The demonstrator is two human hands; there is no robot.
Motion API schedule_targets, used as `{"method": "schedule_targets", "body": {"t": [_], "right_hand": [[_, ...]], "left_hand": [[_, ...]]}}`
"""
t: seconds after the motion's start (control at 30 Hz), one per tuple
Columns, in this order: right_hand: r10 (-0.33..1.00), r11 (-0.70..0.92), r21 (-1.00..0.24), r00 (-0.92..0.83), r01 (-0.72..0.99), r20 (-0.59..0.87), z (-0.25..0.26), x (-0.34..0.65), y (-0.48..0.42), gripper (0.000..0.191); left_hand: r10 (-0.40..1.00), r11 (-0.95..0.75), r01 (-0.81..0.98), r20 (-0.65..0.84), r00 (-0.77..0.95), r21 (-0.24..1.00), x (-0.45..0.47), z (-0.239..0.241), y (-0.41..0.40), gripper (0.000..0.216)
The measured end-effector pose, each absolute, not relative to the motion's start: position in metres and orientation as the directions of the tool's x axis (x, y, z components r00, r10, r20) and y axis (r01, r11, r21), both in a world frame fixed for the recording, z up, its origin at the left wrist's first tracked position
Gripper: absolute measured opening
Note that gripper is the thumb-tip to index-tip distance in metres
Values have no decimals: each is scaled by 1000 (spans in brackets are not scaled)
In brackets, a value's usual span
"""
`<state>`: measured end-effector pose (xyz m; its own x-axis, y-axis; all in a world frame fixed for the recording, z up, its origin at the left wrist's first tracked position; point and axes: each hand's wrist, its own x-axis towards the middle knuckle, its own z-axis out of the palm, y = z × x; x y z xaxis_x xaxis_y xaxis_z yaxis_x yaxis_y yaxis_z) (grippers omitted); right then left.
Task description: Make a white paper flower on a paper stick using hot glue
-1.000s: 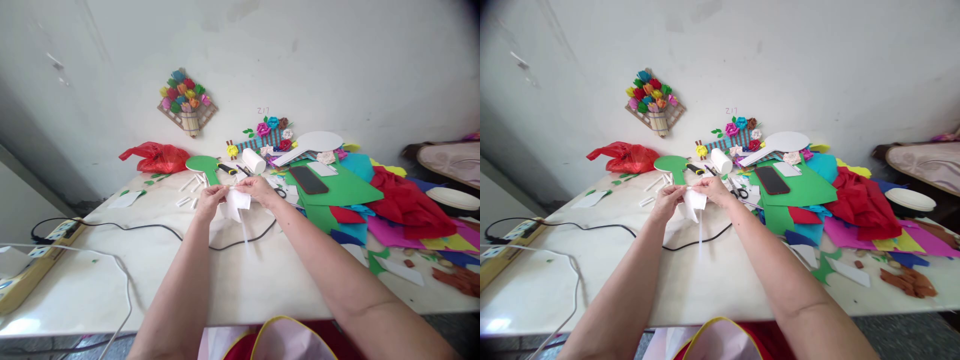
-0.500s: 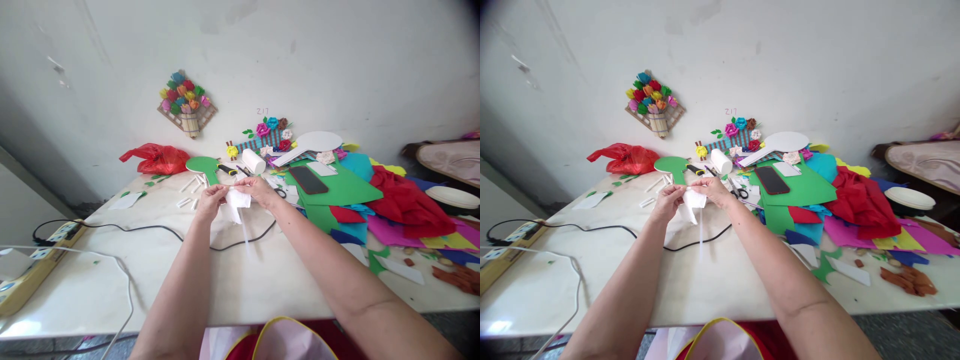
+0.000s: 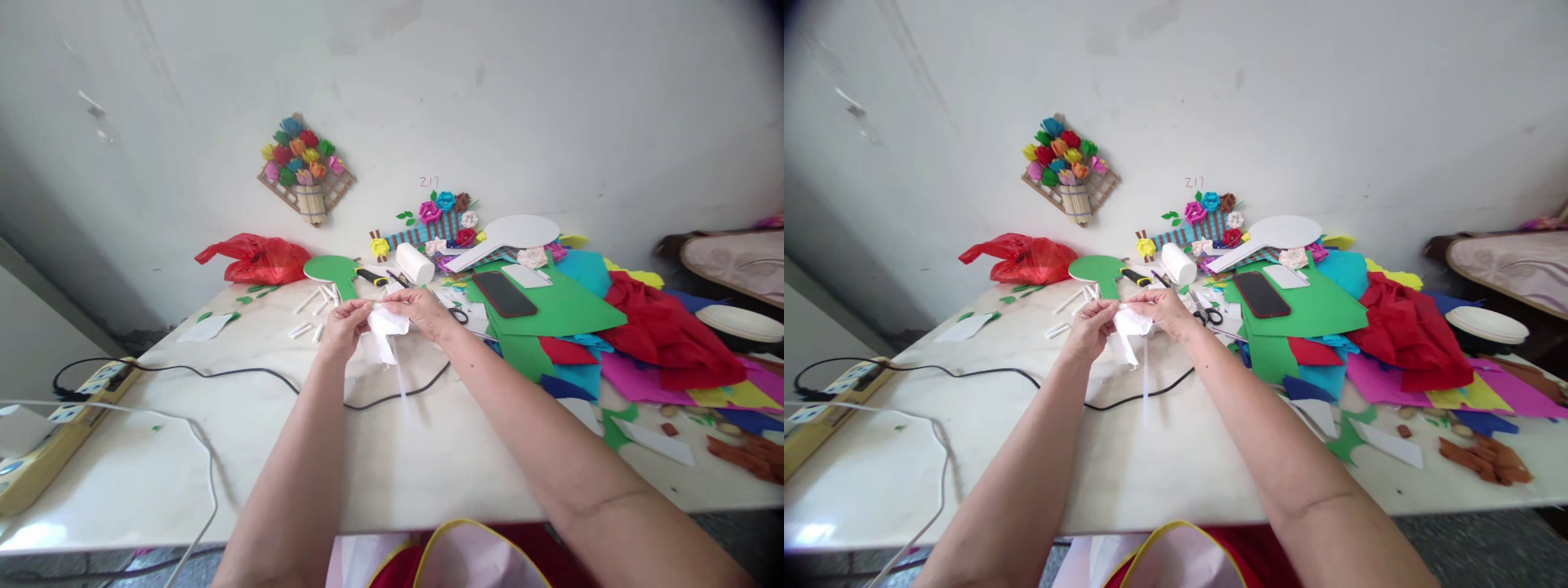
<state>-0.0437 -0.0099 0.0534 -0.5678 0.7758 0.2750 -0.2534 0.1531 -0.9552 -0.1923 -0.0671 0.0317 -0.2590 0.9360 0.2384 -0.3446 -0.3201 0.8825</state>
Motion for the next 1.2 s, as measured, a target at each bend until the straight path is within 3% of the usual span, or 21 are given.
{"method": "schedule_targets", "body": {"t": [0.37,1.2], "right_hand": [[790,116,-952,-554,-284,262,55,-43,-13,27],[752,242,-943,-569,-229,332,53,-41,-13,28]], "left_hand": [[939,-318,-378,232,-254,869,-193,32,-68,28],[933,-298,-393,178,-314,870,-193,33,-69,26]]}}
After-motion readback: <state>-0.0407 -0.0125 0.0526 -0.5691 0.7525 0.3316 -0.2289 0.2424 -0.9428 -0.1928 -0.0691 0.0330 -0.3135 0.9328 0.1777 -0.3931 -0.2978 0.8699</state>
